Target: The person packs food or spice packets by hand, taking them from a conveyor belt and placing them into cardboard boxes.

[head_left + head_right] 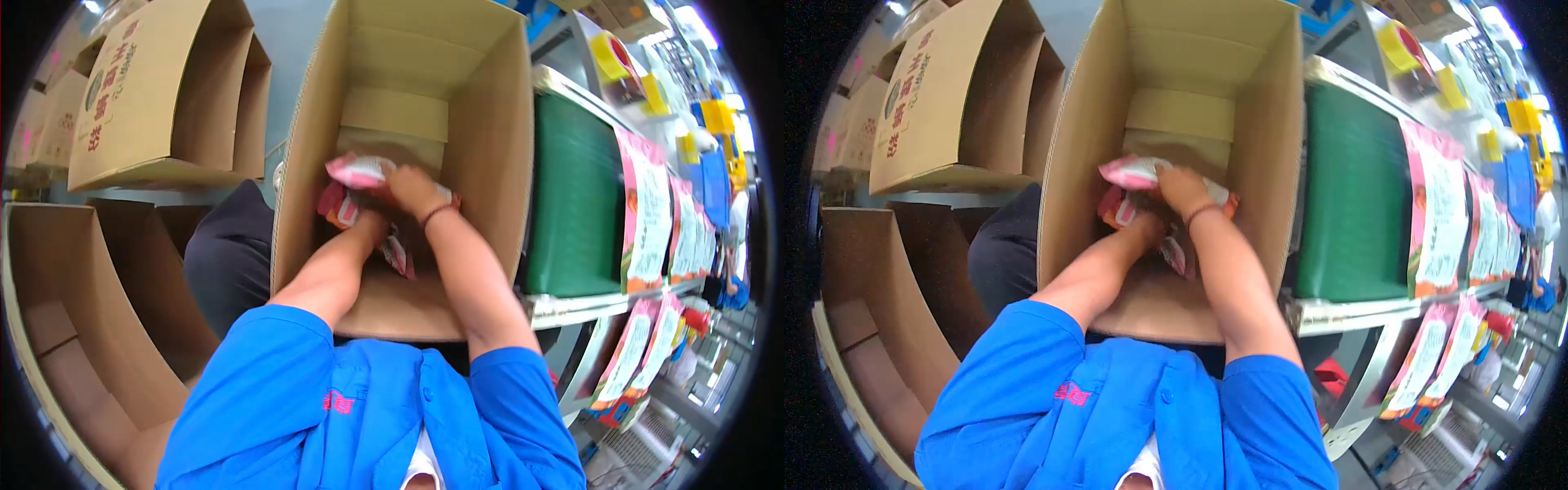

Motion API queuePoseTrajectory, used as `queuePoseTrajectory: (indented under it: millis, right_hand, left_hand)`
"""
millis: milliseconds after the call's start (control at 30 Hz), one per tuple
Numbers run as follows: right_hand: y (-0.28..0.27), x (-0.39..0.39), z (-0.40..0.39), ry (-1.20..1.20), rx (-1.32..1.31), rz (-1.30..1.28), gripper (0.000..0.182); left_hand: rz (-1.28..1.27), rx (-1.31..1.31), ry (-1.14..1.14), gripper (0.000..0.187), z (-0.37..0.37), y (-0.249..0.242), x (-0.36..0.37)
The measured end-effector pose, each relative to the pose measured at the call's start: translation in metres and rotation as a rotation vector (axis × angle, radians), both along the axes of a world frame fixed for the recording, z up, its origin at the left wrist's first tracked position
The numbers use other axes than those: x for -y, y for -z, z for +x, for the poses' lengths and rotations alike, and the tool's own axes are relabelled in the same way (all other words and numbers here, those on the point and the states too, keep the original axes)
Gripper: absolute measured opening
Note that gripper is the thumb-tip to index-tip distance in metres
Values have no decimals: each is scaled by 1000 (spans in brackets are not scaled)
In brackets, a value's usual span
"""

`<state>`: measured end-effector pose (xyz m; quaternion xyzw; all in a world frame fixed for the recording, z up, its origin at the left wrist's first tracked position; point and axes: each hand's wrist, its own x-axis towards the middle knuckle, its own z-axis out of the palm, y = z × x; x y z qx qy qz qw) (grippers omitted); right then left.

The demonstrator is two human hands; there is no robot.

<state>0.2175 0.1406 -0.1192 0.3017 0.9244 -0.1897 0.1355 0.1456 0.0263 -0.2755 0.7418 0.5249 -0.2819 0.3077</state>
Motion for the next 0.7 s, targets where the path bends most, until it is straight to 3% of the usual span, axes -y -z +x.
queuePoseTrajectory:
  millis: [33, 67, 133, 167, 267, 367, 500, 533, 600, 667, 700]
  right_hand:
    - [45, 12, 8, 5, 5, 55, 42]
    - [52, 26, 13, -1, 50, 33, 49]
    - [92, 46, 30, 11, 64, -1, 60]
    - [100, 56, 36, -7, 71, -24, 60]
    - [109, 88, 55, -65, 219, -106, 64]
    - [93, 96, 50, 70, 273, -72, 67]
    - [86, 63, 26, 131, 478, -513, 55]
    - [88, 54, 15, -53, 522, -536, 46]
    - [30, 40, 9, 121, 174, -206, 29]
    - [-90, 8, -2, 206, 46, -253, 26]
    - [-117, 0, -6, 297, -151, -211, 32]
  left_hand:
    - [-31, 83, -1, 54, -2, -10, 2]
    - [-50, 93, -20, 54, 0, -26, 7]
    - [136, -76, 27, 66, 1, -58, 13]
    - [112, -69, 9, 66, 1, -57, 16]
    - [-58, 190, -281, 69, 17, -68, 47]
    - [-153, 440, -498, 72, 23, -90, 29]
    - [-212, 829, -600, 76, 22, -135, 8]
    - [-243, 920, -612, 77, 16, -145, 3]
    - [-332, 1086, -655, 80, 1, -166, -8]
    - [-436, 1234, -721, 82, -5, -193, -50]
    - [-488, 1306, -762, 83, 2, -211, -72]
